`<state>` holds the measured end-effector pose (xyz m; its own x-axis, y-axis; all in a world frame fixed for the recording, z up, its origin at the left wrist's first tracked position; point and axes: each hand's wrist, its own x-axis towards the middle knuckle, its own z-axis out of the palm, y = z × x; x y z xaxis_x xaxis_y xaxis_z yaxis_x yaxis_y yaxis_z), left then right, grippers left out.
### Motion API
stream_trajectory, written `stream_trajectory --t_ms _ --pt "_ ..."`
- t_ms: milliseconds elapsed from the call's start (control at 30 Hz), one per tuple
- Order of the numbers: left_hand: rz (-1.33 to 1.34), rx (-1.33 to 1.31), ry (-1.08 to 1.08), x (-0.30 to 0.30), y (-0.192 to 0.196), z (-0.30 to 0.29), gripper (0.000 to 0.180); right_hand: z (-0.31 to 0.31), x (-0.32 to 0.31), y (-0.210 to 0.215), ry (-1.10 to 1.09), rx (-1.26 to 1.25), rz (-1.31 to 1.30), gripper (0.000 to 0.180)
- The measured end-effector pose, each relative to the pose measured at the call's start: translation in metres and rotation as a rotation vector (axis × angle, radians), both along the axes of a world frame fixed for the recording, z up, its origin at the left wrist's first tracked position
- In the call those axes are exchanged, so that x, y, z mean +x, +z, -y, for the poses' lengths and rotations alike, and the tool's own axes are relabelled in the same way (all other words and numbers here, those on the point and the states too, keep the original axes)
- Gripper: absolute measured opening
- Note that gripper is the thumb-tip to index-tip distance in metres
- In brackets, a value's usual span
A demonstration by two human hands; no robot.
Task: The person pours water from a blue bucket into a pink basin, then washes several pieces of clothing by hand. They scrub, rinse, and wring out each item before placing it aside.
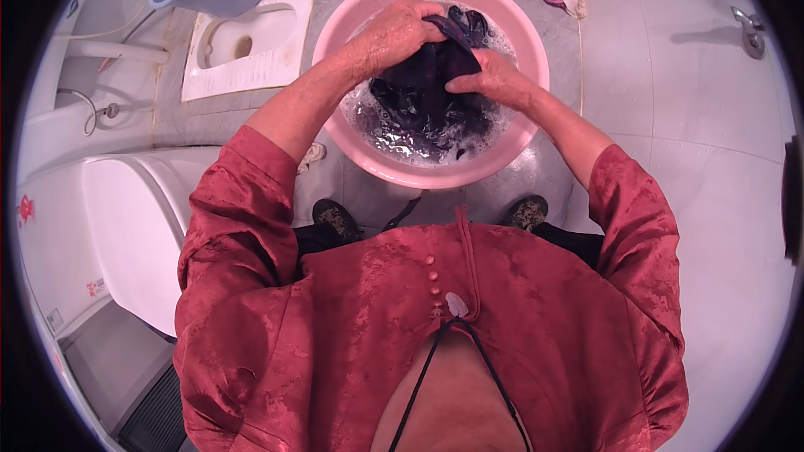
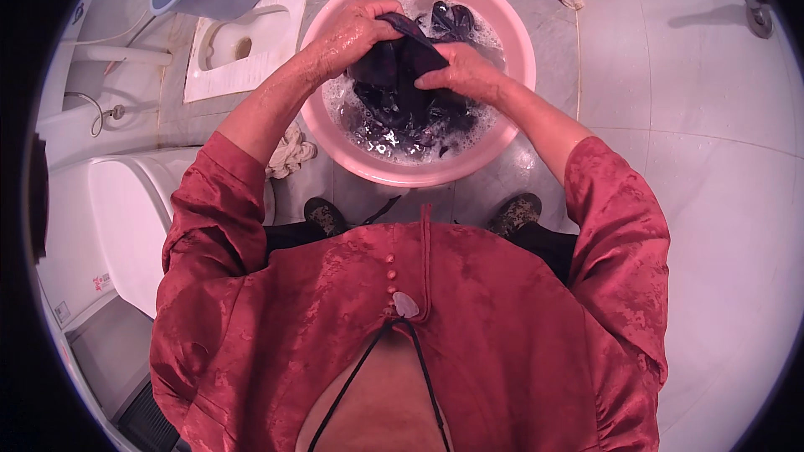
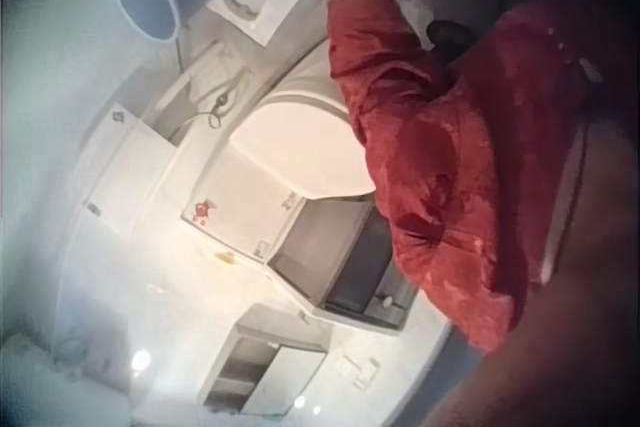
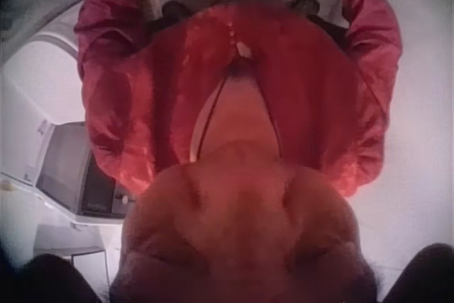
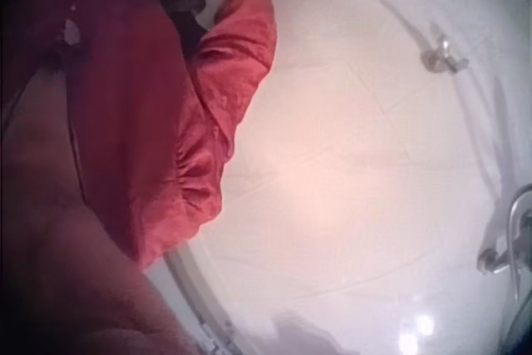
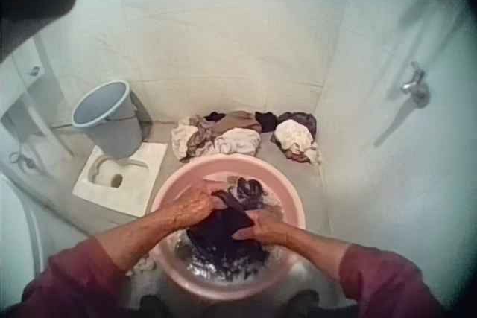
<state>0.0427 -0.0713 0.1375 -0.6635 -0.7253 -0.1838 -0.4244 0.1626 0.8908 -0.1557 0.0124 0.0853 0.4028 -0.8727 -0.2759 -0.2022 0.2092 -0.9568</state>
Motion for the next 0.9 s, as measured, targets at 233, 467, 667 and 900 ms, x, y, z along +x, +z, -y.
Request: stream_trajectory --t_ms 233,467,667,900 --pt "-0.341 0.197 0.329 0.008 0.025 0.007 0.009 -0.016 -0.013 -0.035 -0.224 0.083 -0.121 0.021" --pt "-0.479 0.317 0.354 0.01 0.01 0.001 0.03 0.019 0.013 0.031 -0.57 0.091 0.394 0.026" --pt "-0.288 0.007 0.203 0.001 -0.034 -0.022 0.048 0.023 0.042 0.054 -0.431 0.022 0.421 0.028" --pt "-0.243 0.385 0.429 0.006 -0.055 -0.018 0.03 0.01 -0.005 0.015 -0.216 -0.095 -0.285 0.047"
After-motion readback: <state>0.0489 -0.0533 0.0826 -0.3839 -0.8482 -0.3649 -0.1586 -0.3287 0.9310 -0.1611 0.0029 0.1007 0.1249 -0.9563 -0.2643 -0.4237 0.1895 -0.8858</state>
